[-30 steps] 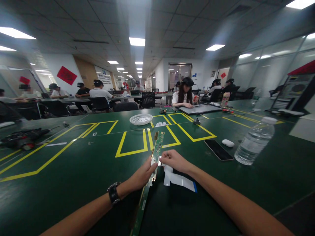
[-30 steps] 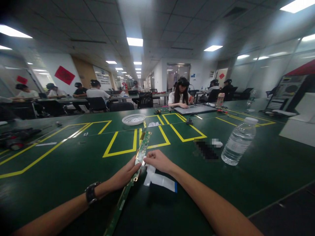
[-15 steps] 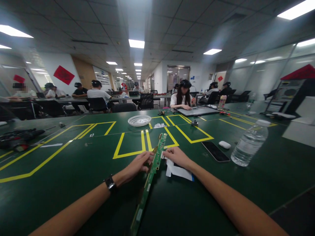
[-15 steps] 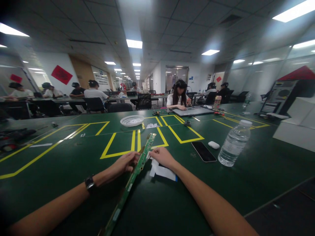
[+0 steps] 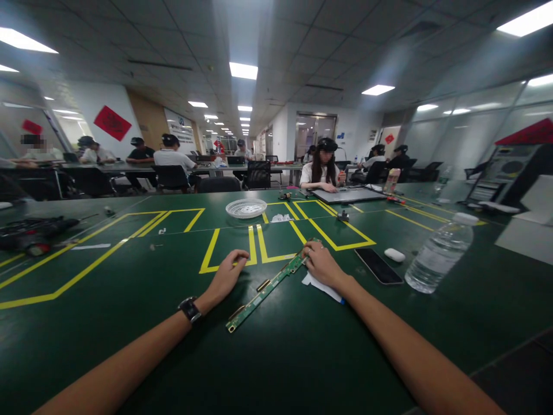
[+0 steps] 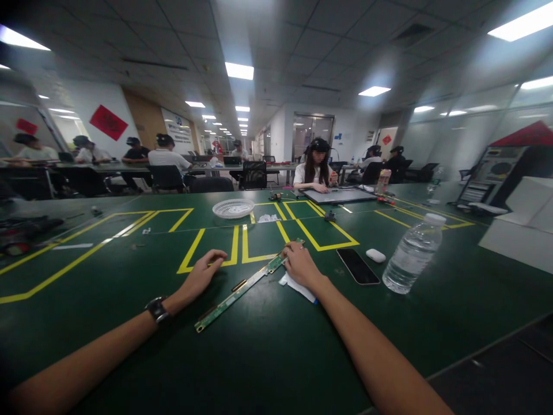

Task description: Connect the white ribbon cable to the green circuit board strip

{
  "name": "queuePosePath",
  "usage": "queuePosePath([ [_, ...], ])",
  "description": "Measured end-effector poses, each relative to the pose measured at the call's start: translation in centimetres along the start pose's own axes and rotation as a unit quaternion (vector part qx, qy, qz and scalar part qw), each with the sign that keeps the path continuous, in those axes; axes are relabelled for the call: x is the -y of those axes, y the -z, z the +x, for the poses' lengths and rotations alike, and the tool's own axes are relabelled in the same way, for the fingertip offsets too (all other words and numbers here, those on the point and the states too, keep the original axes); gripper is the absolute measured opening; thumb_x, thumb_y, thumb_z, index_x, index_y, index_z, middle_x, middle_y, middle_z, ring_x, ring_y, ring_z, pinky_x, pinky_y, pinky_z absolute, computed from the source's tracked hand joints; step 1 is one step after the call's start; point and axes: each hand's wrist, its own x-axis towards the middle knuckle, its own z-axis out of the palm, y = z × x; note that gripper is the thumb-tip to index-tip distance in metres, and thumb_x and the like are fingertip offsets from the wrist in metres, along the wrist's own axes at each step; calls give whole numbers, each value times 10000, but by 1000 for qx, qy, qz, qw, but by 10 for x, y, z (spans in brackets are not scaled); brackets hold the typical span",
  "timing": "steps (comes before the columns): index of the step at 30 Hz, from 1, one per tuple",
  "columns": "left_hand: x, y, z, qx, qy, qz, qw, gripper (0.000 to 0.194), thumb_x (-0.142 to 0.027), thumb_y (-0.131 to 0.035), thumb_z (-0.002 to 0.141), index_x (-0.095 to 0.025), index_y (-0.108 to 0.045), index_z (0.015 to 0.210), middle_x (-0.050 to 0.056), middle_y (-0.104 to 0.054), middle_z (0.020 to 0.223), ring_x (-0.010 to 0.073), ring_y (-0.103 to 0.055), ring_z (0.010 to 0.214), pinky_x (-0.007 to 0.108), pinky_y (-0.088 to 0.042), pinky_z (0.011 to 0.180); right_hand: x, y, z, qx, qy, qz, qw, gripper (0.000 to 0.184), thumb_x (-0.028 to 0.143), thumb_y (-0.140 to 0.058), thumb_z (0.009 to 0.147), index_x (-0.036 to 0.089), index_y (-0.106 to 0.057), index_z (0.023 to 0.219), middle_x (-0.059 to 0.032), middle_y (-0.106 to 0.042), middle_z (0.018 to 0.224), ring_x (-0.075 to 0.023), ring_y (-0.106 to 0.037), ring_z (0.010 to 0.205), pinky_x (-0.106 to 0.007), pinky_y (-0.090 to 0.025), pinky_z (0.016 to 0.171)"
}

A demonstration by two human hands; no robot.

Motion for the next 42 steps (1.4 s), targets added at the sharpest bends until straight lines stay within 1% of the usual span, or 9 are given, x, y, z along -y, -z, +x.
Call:
queuePosePath([
  [3,6,5,5,-43,28,-21,998,274,-381,-468,821,-181,-612,941,60,-639,1002,223,-582,947,318,-461,791,1,-4,1,26,4,-5,1000,169,165,-439,887,171,-588,965,-95,-538,1127,-213,-451,1091,-338,-338,927],
  [6,17,16,13,-96,44,-23,994,279,-389,-471,809,-177,-610,925,64,-641,997,226,-583,929,318,-462,774,0,-5,2,44,-28,-17,998,185,185,-439,888,175,-584,1001,-96,-547,1121,-219,-453,1090,-353,-328,931],
  [11,50,53,28,-186,31,46,981,311,-394,-448,814,-180,-612,970,62,-643,1017,227,-583,957,339,-445,852,-1,-6,1,54,-63,-36,996,272,205,-418,897,202,-575,1119,-111,-516,1215,-244,-414,1179,-414,-291,975],
  [14,69,76,33,-218,41,90,971,322,-385,-442,805,-167,-606,978,83,-627,1031,249,-562,987,374,-434,885,0,-7,0,57,-67,-36,995,305,189,-412,897,199,-573,1157,-126,-481,1286,-252,-388,1233,-416,-292,995],
  [16,77,85,34,-232,52,98,966,326,-370,-432,799,-155,-602,976,100,-620,1032,257,-563,970,394,-439,877,1,-8,0,58,-65,-32,996,341,175,-399,902,205,-564,1199,-131,-444,1346,-256,-366,1274,-415,-292,1008],
  [20,78,82,35,-226,45,111,967,311,-358,-426,796,-159,-602,960,90,-627,989,248,-572,932,390,-451,862,3,-9,0,73,-74,-29,994,465,178,-383,917,255,-449,1371,-139,-343,1454,-280,-320,1333,-437,-290,1020],
  [23,74,74,35,-207,17,124,970,297,-355,-432,795,-169,-599,957,72,-623,964,238,-566,922,381,-447,873,3,-9,0,67,-83,-27,994,523,172,-392,907,210,-366,1428,-161,-321,1467,-277,-301,1346,-427,-282,1034],
  [30,71,68,33,-163,-13,150,975,285,-348,-443,801,-174,-592,971,82,-600,993,250,-542,938,394,-444,870,1,-8,-1,54,-64,-7,997,302,135,-409,877,175,-550,1142,-137,-462,1310,-234,-389,1257,-391,-302,1017],
  [42,72,68,30,-148,-10,166,975,323,-373,-429,829,-166,-590,1017,89,-596,1033,247,-553,931,381,-460,828,0,-11,-2,55,-66,-8,996,324,134,-398,883,167,-543,1170,-148,-431,1362,-251,-361,1297,-397,-288,1034],
])
